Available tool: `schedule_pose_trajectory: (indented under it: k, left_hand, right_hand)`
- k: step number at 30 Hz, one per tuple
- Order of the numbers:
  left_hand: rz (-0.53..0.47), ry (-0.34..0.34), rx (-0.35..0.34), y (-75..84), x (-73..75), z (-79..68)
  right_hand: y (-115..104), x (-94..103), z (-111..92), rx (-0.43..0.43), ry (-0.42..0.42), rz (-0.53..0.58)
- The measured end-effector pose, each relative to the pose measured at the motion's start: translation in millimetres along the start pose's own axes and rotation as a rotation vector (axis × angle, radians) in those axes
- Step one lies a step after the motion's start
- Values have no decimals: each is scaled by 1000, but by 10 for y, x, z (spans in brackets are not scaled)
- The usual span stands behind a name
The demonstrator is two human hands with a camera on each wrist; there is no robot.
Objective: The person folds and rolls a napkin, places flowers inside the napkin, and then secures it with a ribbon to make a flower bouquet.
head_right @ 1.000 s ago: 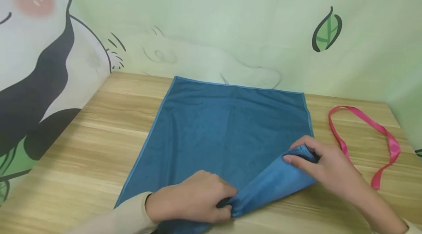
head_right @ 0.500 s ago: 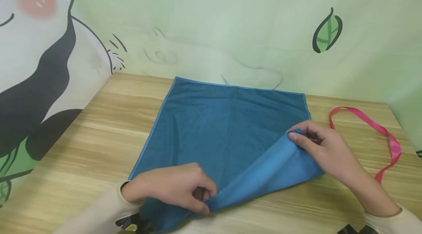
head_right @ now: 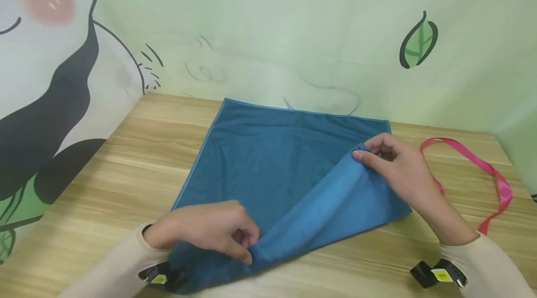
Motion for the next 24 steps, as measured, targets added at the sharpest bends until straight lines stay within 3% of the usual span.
schedule_pose_trajectory:
  k: [8,24]
  left_hand:
    - [-67,59,123,-156,141,-78]
    - [-127,153,224,-361,353,-215]
  right_hand:
    - [-87,-115,157,68,-12,36]
    - [-313,-345,432,131,-2,54]
Point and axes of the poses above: each hand's wrist, its own z-axis towards the middle knuckle, its own x-axis out of the back of the hand, y = z × x, the point moved 5 cm from there along z, towards the middle knuckle, and after that the axes turned 14 degrees about y, right-handed, at the moved point
